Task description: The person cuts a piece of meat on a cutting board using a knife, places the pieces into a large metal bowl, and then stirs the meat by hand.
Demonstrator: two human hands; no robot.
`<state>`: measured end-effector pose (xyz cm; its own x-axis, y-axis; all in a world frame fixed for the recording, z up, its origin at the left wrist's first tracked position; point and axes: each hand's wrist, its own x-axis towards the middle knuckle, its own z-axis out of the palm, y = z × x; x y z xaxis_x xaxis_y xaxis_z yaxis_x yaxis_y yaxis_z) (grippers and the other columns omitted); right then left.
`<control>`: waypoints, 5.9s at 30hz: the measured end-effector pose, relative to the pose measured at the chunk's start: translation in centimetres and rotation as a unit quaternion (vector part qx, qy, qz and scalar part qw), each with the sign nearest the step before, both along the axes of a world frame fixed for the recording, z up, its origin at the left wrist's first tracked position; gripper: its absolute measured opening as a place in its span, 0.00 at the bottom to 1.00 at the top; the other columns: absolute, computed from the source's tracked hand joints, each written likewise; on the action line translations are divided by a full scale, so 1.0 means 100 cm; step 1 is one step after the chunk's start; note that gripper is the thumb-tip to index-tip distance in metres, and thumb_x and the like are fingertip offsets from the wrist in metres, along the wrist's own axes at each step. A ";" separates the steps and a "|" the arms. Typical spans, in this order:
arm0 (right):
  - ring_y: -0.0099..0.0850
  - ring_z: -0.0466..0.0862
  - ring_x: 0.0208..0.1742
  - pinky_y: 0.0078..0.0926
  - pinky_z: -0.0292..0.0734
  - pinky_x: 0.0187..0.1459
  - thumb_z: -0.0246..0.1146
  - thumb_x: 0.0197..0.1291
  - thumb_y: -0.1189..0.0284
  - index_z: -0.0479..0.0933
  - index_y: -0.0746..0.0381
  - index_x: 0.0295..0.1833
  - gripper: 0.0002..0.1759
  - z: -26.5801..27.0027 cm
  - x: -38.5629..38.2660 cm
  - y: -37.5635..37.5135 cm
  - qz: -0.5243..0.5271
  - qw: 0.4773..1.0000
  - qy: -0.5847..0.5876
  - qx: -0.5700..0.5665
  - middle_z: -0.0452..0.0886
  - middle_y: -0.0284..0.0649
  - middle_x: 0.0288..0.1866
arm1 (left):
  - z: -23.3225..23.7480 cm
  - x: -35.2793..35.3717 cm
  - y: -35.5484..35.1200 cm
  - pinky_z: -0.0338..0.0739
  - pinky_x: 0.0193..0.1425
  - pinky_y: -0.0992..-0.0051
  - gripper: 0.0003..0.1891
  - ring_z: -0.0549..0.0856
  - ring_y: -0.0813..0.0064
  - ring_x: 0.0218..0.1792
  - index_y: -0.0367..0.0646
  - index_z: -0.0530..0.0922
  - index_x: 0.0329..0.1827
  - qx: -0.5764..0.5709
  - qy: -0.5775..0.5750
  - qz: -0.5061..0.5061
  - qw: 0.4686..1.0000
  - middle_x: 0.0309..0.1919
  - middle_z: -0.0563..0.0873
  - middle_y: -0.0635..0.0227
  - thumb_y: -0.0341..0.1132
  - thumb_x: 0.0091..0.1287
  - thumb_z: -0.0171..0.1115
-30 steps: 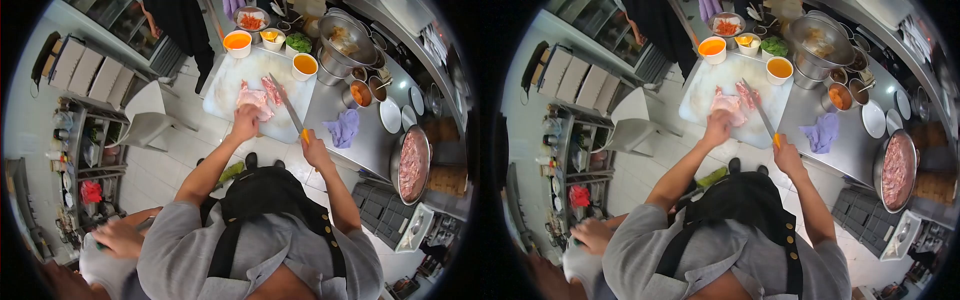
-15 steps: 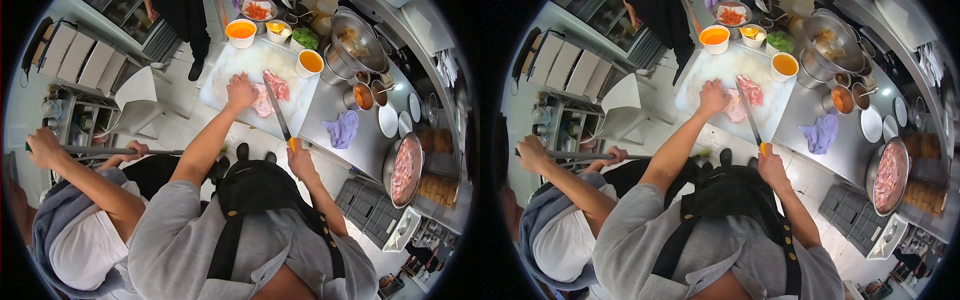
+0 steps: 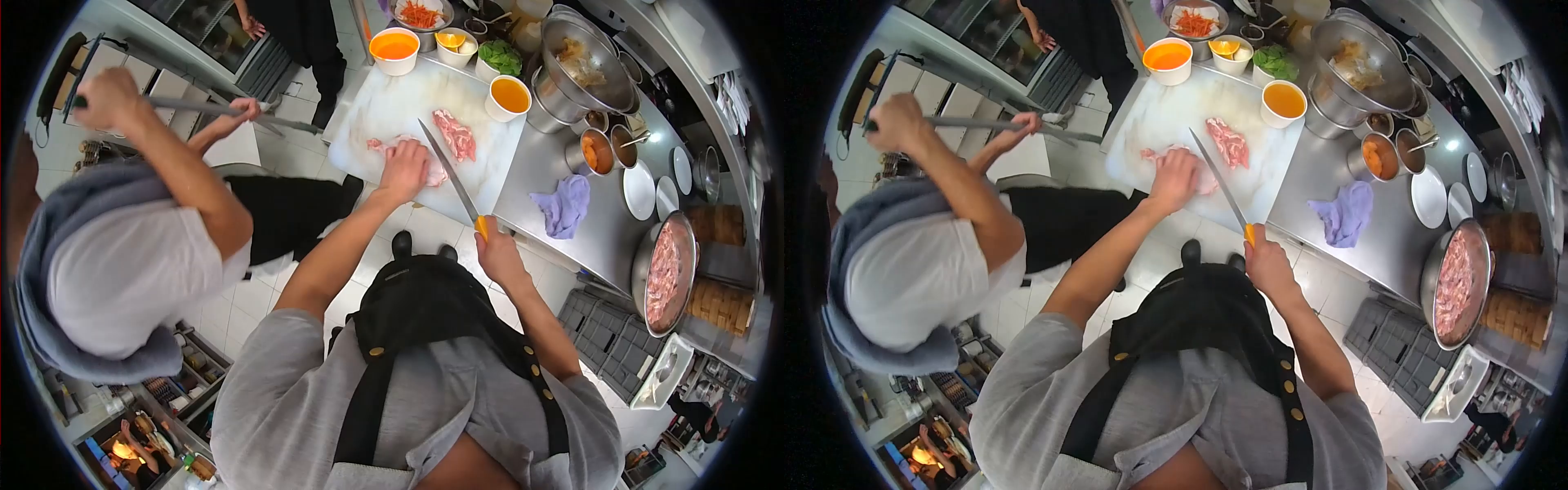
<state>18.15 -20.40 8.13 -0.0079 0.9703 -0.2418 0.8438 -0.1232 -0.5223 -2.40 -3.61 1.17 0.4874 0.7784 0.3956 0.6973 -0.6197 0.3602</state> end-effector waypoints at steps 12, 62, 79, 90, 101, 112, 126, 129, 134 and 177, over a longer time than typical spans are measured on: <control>0.60 0.82 0.33 0.55 0.77 0.36 0.52 0.66 0.71 0.61 0.68 0.53 0.15 -0.009 -0.007 0.017 0.021 0.996 -0.031 -0.086 0.79 0.64 0.29 | -0.012 0.011 -0.004 0.62 0.53 0.58 0.12 0.74 0.66 0.50 0.46 0.75 0.45 0.005 0.073 0.007 0.997 0.44 0.78 0.67 0.36 0.59 0.59; 0.60 0.80 0.30 0.56 0.76 0.36 0.52 0.67 0.69 0.60 0.67 0.53 0.16 -0.016 0.005 0.049 0.013 0.999 -0.035 0.034 0.78 0.61 0.26 | -0.017 -0.001 -0.010 0.63 0.54 0.61 0.10 0.75 0.61 0.49 0.44 0.75 0.42 0.008 -0.142 -0.022 0.990 0.43 0.78 0.64 0.29 0.56 0.60; 0.62 0.81 0.32 0.57 0.75 0.34 0.51 0.65 0.73 0.60 0.72 0.54 0.17 -0.060 -0.053 0.080 0.020 0.999 0.025 -0.011 0.78 0.65 0.27 | -0.009 -0.003 0.005 0.63 0.51 0.58 0.14 0.74 0.62 0.48 0.45 0.74 0.43 -0.035 0.058 0.018 0.998 0.43 0.77 0.64 0.34 0.54 0.62; 0.64 0.79 0.31 0.59 0.74 0.35 0.56 0.65 0.69 0.60 0.65 0.55 0.19 0.012 0.014 0.036 -0.012 1.000 0.013 0.021 0.77 0.64 0.26 | -0.011 -0.004 -0.001 0.62 0.51 0.57 0.09 0.74 0.61 0.48 0.45 0.75 0.39 -0.018 0.032 0.035 0.999 0.41 0.77 0.63 0.33 0.56 0.61; 0.61 0.82 0.35 0.56 0.76 0.39 0.51 0.64 0.72 0.61 0.70 0.56 0.18 -0.042 -0.030 0.048 0.012 0.999 0.003 -0.046 0.79 0.65 0.31 | -0.016 0.001 0.004 0.62 0.59 0.54 0.10 0.73 0.58 0.52 0.41 0.76 0.42 -0.047 -0.018 0.114 0.992 0.49 0.78 0.59 0.30 0.56 0.58; 0.62 0.81 0.34 0.57 0.75 0.37 0.53 0.65 0.71 0.60 0.67 0.56 0.18 0.007 0.014 0.028 0.039 0.997 -0.055 -0.042 0.79 0.63 0.28 | -0.004 0.005 0.002 0.63 0.52 0.57 0.11 0.74 0.59 0.51 0.43 0.76 0.43 -0.034 -0.059 0.104 0.992 0.46 0.78 0.62 0.31 0.56 0.60; 0.63 0.81 0.36 0.57 0.76 0.40 0.51 0.66 0.72 0.59 0.68 0.55 0.16 -0.015 -0.002 0.073 0.058 0.997 -0.026 -0.050 0.78 0.68 0.32 | -0.006 0.038 0.016 0.62 0.51 0.59 0.09 0.76 0.65 0.51 0.45 0.80 0.40 -0.110 -0.022 0.138 0.984 0.44 0.81 0.69 0.34 0.58 0.62; 0.65 0.81 0.38 0.58 0.75 0.42 0.49 0.65 0.73 0.58 0.69 0.57 0.18 -0.029 -0.011 0.101 0.050 0.997 -0.014 -0.057 0.78 0.69 0.34 | -0.008 0.040 0.018 0.62 0.50 0.59 0.08 0.76 0.65 0.50 0.45 0.81 0.39 -0.102 -0.029 0.143 0.984 0.42 0.81 0.69 0.33 0.58 0.61; 0.64 0.80 0.39 0.56 0.75 0.42 0.53 0.65 0.70 0.60 0.69 0.56 0.19 -0.063 -0.024 0.145 0.035 0.998 0.032 0.031 0.78 0.69 0.37 | -0.007 0.038 0.015 0.62 0.49 0.59 0.07 0.77 0.65 0.50 0.45 0.81 0.39 -0.089 -0.046 0.125 0.987 0.42 0.81 0.68 0.32 0.57 0.61; 0.56 0.82 0.37 0.50 0.78 0.38 0.52 0.68 0.66 0.61 0.67 0.59 0.20 -0.003 0.005 0.037 -0.091 0.974 0.143 -0.149 0.78 0.67 0.40 | 0.082 0.043 0.071 0.67 0.20 0.78 0.06 0.76 0.80 0.19 0.36 0.78 0.33 -0.485 -0.157 0.064 0.858 0.20 0.80 0.68 0.29 0.58 0.66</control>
<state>18.61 -16.72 7.79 0.0484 0.8496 -0.5252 0.6188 -0.4383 -0.6519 1.86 3.46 9.36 0.3609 0.8546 -0.3734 0.5124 0.1529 0.8450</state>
